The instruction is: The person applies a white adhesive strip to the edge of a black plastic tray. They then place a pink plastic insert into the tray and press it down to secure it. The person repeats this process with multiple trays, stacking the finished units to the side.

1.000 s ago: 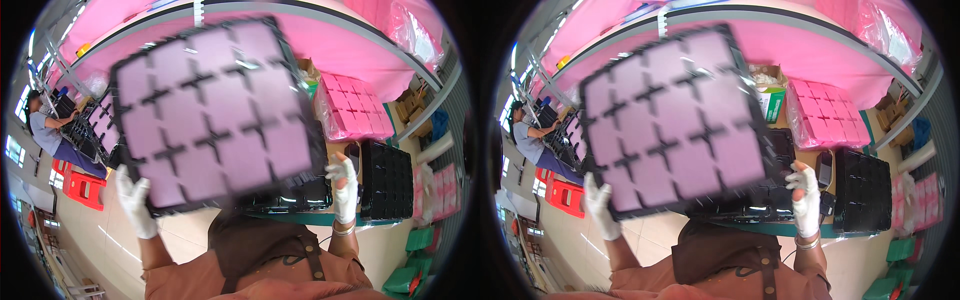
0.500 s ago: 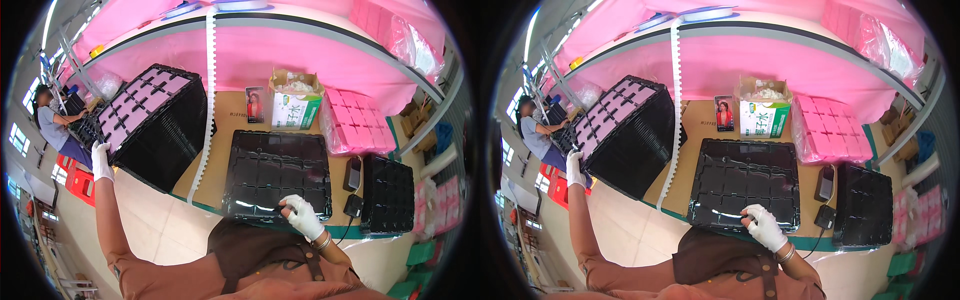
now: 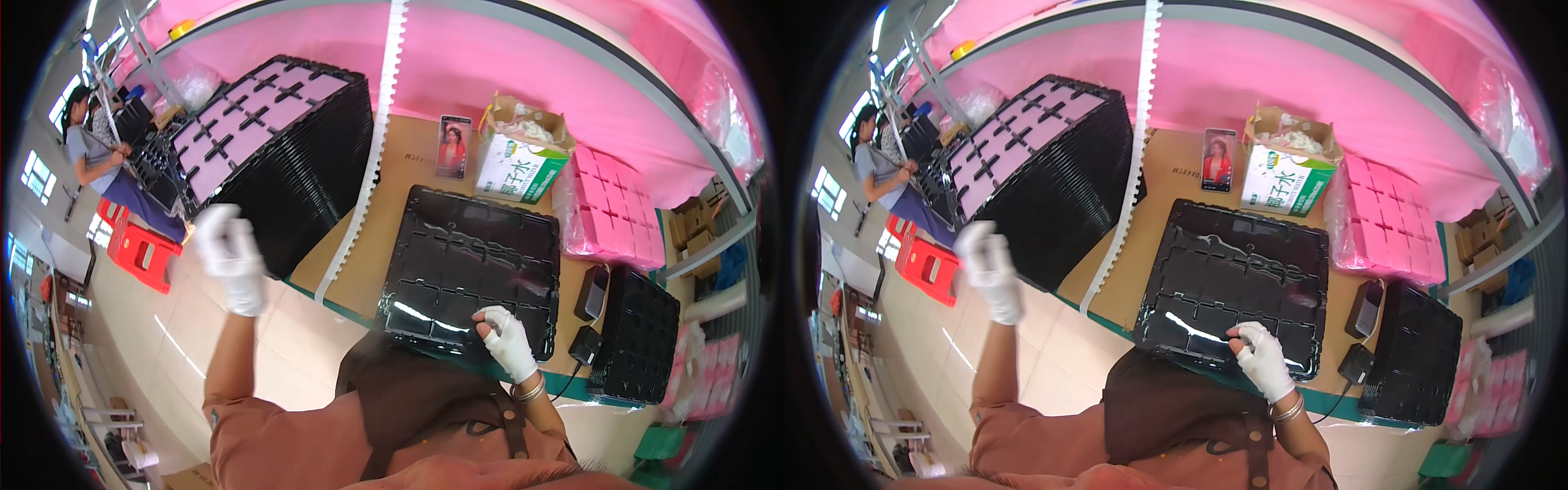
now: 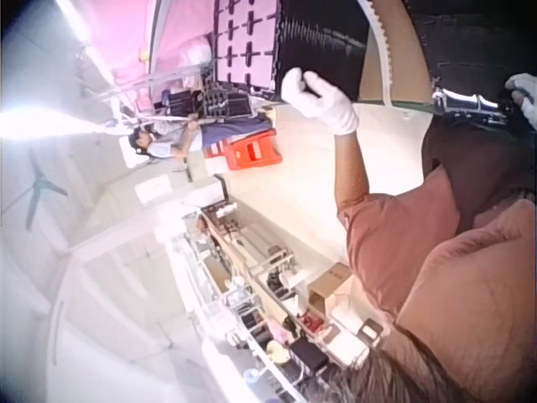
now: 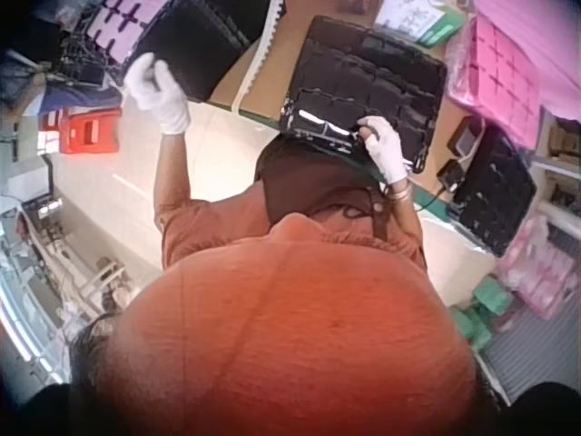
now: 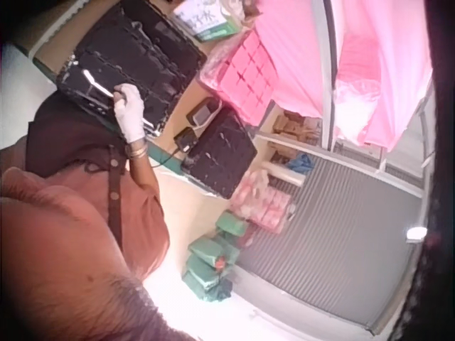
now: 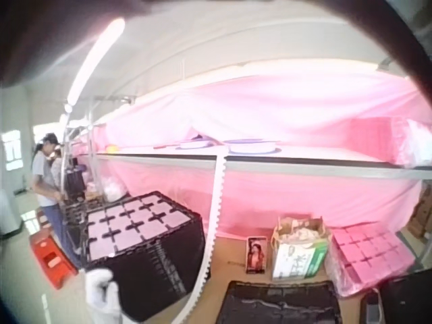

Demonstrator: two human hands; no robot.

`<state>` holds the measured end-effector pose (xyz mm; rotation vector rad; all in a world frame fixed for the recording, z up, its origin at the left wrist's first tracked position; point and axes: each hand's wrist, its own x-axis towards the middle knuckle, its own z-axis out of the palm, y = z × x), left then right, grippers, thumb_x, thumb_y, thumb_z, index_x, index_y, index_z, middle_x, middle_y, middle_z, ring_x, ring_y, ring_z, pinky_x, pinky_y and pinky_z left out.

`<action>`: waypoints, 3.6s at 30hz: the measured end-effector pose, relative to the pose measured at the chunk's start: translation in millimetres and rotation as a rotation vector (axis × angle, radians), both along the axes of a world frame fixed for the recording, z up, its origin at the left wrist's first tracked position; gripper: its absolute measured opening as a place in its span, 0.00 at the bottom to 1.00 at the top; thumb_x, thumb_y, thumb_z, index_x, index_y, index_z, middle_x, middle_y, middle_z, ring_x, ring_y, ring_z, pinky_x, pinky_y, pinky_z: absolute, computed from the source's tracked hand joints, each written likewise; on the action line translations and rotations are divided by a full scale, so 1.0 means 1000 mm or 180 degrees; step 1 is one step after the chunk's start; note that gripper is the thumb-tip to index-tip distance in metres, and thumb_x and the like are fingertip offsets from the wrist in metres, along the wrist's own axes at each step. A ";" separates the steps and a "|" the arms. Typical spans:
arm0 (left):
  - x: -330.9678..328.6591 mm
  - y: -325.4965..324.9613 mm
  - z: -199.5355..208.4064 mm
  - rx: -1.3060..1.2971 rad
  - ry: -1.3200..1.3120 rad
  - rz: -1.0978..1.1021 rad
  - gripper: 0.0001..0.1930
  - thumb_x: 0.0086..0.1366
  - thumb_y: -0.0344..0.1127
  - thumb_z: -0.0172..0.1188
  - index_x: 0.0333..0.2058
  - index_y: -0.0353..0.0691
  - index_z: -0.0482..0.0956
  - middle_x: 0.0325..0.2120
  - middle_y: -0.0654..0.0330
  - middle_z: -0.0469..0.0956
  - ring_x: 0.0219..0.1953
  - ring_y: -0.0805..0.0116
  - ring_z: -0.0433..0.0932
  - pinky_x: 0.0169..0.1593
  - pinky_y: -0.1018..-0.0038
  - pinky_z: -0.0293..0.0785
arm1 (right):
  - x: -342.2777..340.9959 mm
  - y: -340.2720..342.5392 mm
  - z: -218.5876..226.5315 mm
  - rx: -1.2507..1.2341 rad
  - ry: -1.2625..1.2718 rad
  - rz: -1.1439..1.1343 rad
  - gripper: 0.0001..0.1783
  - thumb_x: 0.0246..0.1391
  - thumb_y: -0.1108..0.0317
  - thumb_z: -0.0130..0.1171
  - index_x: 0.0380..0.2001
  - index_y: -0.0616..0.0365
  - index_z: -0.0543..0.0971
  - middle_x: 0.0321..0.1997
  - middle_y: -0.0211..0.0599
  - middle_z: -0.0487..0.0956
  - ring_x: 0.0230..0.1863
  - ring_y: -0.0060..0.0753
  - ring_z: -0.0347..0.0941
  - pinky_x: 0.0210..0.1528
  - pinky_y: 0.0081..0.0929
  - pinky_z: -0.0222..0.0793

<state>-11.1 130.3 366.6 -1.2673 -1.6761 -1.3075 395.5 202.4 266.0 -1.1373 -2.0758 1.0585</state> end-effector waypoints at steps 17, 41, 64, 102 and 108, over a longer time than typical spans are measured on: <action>0.067 0.058 -0.115 -0.1289 -0.5131 -0.2719 0.10 0.66 0.38 0.59 0.40 0.38 0.77 0.32 0.66 0.78 0.32 0.79 0.75 0.37 0.80 0.73 | -0.096 0.028 -0.003 -0.1605 0.1187 -0.0075 0.14 0.61 0.63 0.57 0.41 0.63 0.79 0.34 0.28 0.80 0.29 0.15 0.67 0.34 0.17 0.66; 0.096 0.059 -0.136 -0.0269 -0.6208 -0.2634 0.11 0.68 0.34 0.56 0.45 0.35 0.74 0.36 0.60 0.77 0.37 0.71 0.79 0.41 0.75 0.75 | -0.170 0.045 0.001 0.1259 0.0517 0.0059 0.05 0.42 0.74 0.65 0.26 0.55 0.81 0.33 0.37 0.78 0.34 0.40 0.74 0.37 0.34 0.71; 0.111 0.055 -0.149 -0.1383 -0.5579 -0.2679 0.10 0.68 0.38 0.57 0.38 0.35 0.73 0.36 0.54 0.79 0.39 0.66 0.81 0.42 0.72 0.77 | -0.177 0.182 -0.016 0.0571 -0.1298 -0.0323 0.18 0.42 0.66 0.72 0.37 0.58 0.77 0.41 0.46 0.77 0.45 0.51 0.76 0.47 0.38 0.72; 0.130 0.081 -0.147 -0.1496 -0.5238 -0.2714 0.11 0.67 0.36 0.58 0.37 0.31 0.74 0.36 0.51 0.78 0.42 0.62 0.80 0.49 0.71 0.76 | 0.060 0.231 0.000 0.0915 -0.1706 -0.0568 0.03 0.40 0.77 0.62 0.22 0.58 0.81 0.32 0.46 0.78 0.39 0.48 0.76 0.42 0.36 0.71; 0.134 0.077 -0.145 -0.1380 -0.5217 -0.2597 0.10 0.67 0.35 0.58 0.35 0.32 0.74 0.35 0.52 0.79 0.41 0.62 0.81 0.47 0.72 0.76 | 0.064 0.236 -0.044 0.1157 -0.1661 -0.0757 0.07 0.37 0.79 0.67 0.21 0.60 0.78 0.34 0.45 0.77 0.38 0.46 0.76 0.40 0.37 0.72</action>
